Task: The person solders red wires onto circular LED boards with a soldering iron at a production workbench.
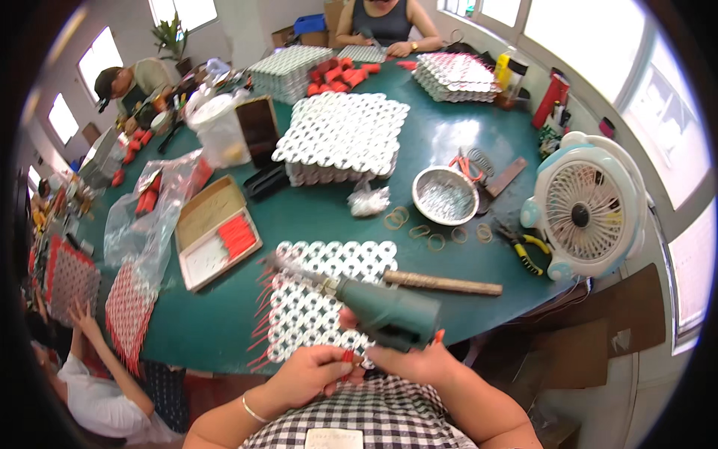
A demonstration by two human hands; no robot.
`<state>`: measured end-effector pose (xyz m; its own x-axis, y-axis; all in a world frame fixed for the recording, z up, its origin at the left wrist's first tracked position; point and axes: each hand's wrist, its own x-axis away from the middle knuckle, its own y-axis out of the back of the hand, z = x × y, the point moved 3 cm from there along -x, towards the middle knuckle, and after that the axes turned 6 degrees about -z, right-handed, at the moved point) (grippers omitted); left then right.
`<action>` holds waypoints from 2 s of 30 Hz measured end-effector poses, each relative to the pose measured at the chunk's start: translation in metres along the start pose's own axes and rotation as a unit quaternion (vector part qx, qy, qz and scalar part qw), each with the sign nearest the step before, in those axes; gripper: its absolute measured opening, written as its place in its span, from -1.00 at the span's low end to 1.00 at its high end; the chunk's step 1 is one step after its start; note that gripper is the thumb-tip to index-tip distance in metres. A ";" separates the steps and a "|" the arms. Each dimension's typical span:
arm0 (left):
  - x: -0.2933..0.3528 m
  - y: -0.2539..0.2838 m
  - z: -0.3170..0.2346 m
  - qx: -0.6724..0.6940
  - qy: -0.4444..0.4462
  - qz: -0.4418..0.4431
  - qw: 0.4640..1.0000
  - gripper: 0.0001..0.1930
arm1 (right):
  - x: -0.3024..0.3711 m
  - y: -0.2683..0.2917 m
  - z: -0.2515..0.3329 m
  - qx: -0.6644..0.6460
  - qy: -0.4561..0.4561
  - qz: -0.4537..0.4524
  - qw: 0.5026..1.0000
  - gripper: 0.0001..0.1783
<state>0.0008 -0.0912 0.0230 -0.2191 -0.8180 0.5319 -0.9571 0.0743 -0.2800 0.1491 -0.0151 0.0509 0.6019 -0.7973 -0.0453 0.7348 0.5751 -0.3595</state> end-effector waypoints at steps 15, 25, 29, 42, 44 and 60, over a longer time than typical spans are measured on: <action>-0.013 0.047 -0.023 -0.004 -0.014 -0.078 0.997 -0.73 | -0.010 0.047 0.026 -0.033 -0.118 -0.102 0.987 -0.32; -0.002 0.114 -0.065 -0.287 -0.302 -0.319 0.851 -0.92 | -0.049 0.081 0.120 0.537 0.038 -0.050 0.841 -0.56; -0.010 0.108 -0.062 -0.534 -0.309 -0.385 0.687 -0.85 | -0.037 0.083 0.082 0.290 -0.033 -0.099 0.951 -0.52; -0.026 0.093 -0.042 -0.620 -0.375 -0.382 0.573 -0.87 | -0.021 0.046 -0.011 0.492 -0.042 0.077 0.866 -0.56; -0.027 0.095 -0.041 -0.629 -0.375 -0.368 0.573 -0.88 | -0.019 0.040 -0.012 0.464 -0.004 -0.003 0.886 -0.59; -0.029 0.100 -0.039 -0.616 -0.345 -0.347 0.617 -0.89 | -0.016 0.032 -0.014 0.450 -0.040 -0.033 0.891 -0.63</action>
<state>-0.0959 -0.0378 0.0112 0.0510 -0.9134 -0.4038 -0.2853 -0.4008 0.8706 0.1583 0.0133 0.0267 0.5426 -0.8396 0.0272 0.7005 0.4701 0.5370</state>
